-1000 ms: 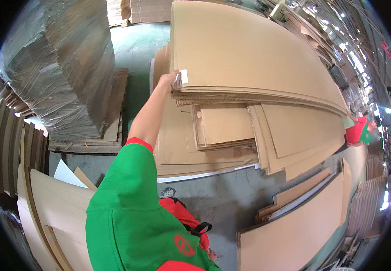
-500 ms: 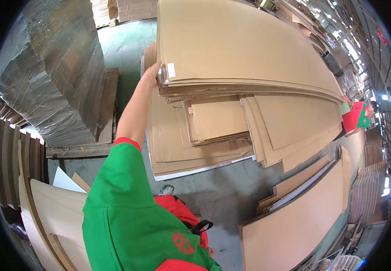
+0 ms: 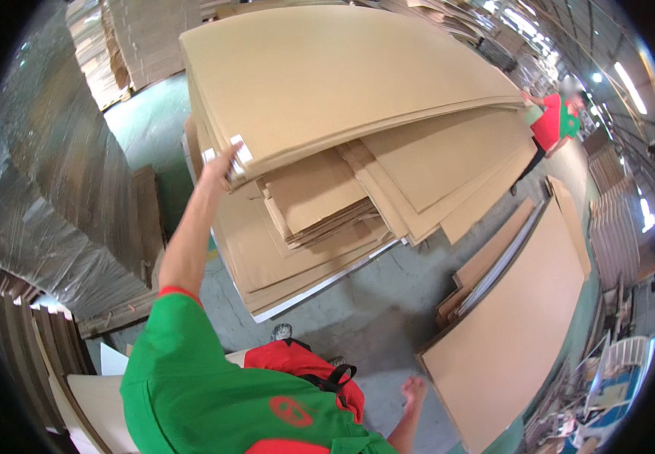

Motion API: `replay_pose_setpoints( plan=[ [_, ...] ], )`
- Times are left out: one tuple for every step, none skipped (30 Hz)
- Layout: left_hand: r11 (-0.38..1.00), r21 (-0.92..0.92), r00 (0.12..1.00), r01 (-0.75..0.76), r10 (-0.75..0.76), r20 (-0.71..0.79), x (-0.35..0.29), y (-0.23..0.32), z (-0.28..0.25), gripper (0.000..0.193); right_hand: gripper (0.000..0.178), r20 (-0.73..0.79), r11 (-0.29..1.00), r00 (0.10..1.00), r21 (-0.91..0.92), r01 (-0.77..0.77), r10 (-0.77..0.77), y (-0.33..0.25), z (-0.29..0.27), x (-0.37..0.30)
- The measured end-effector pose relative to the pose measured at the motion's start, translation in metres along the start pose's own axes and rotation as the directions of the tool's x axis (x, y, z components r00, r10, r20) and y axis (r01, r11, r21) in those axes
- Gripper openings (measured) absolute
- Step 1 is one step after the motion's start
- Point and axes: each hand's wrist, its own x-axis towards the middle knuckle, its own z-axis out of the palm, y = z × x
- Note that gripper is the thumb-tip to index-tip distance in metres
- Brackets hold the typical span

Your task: The person walks through a warehouse and repeatedly picks up large cardboard sheets from a stack, carries them a short distance, and places them onto another stack. The person handles the sheets by hand and continues the cycle throughout the clip.

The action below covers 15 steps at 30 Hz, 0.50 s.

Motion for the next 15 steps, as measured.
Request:
replay_pose_setpoints(
  plan=[
    [0.999, -0.034, 0.999, 0.015, -0.014, 0.030, -0.025, -0.018, 0.014, 0.057, 0.022, 0.042, 0.984, 0.983, 0.027, 0.178, -0.179, -0.035, 0.016, 0.002],
    [0.991, -0.127, 0.998, 0.047, -0.043, 0.035, -0.054, -0.044, 0.031, 0.056, 0.026, 0.137, 0.973, 0.968, -0.067, 0.222, -0.211, -0.076, 0.037, 0.003],
    [0.988, -0.145, 0.997, 0.050, -0.041, 0.067, -0.085, -0.071, 0.047, 0.054, 0.024, 0.183, 0.970, 0.959, 0.154, 0.187, -0.214, -0.111, 0.068, -0.001],
    [0.983, -0.140, 0.992, 0.114, -0.105, 0.073, -0.115, -0.099, 0.065, 0.051, 0.038, 0.285, 0.937, 0.908, 0.256, 0.236, -0.307, -0.145, 0.094, -0.009],
    [0.983, -0.150, 0.990, 0.109, -0.093, 0.109, -0.151, -0.131, 0.082, 0.051, 0.052, 0.336, 0.935, 0.900, 0.309, 0.172, -0.277, -0.179, 0.121, -0.015],
    [0.970, -0.157, 0.969, 0.184, -0.153, 0.194, -0.182, -0.159, 0.100, 0.057, 0.061, 0.437, 0.878, 0.823, 0.457, 0.144, -0.362, -0.207, 0.142, -0.023],
    [0.958, -0.131, 0.947, 0.254, -0.219, 0.234, -0.219, -0.187, 0.113, 0.055, 0.064, 0.445, 0.866, 0.830, 0.493, 0.085, -0.335, -0.233, 0.155, -0.028],
    [0.947, -0.136, 0.936, 0.291, -0.252, 0.248, -0.252, -0.213, 0.128, 0.052, 0.066, 0.515, 0.825, 0.758, 0.563, 0.053, -0.401, -0.256, 0.161, -0.030],
    [0.914, -0.086, 0.901, 0.397, -0.370, 0.229, -0.278, -0.232, 0.141, 0.050, 0.067, 0.480, 0.838, 0.800, 0.543, 0.053, -0.361, -0.275, 0.158, -0.029],
    [0.929, -0.087, 0.911, 0.360, -0.330, 0.249, -0.305, -0.252, 0.150, 0.049, 0.068, 0.486, 0.836, 0.792, 0.546, 0.056, -0.370, -0.288, 0.153, -0.027],
    [0.918, -0.035, 0.889, 0.396, -0.374, 0.263, -0.321, -0.264, 0.151, 0.049, 0.069, 0.516, 0.822, 0.750, 0.566, 0.063, -0.413, -0.294, 0.145, -0.024],
    [0.906, 0.006, 0.866, 0.422, -0.405, 0.294, -0.335, -0.275, 0.154, 0.049, 0.076, 0.500, 0.886, 0.783, 0.442, 0.137, -0.370, -0.297, 0.139, -0.018],
    [0.890, 0.057, 0.836, 0.453, -0.446, 0.321, -0.341, -0.283, 0.156, 0.049, 0.072, 0.515, 0.895, 0.771, 0.419, 0.154, -0.374, -0.295, 0.137, -0.012],
    [0.901, 0.055, 0.848, 0.431, -0.425, 0.316, -0.341, -0.287, 0.154, 0.049, 0.068, 0.513, 0.906, 0.780, 0.395, 0.155, -0.357, -0.291, 0.138, -0.007],
    [0.905, 0.060, 0.855, 0.421, -0.418, 0.307, -0.337, -0.288, 0.149, 0.049, 0.064, 0.513, 0.923, 0.797, 0.359, 0.137, -0.318, -0.283, 0.144, -0.003]
  ],
)
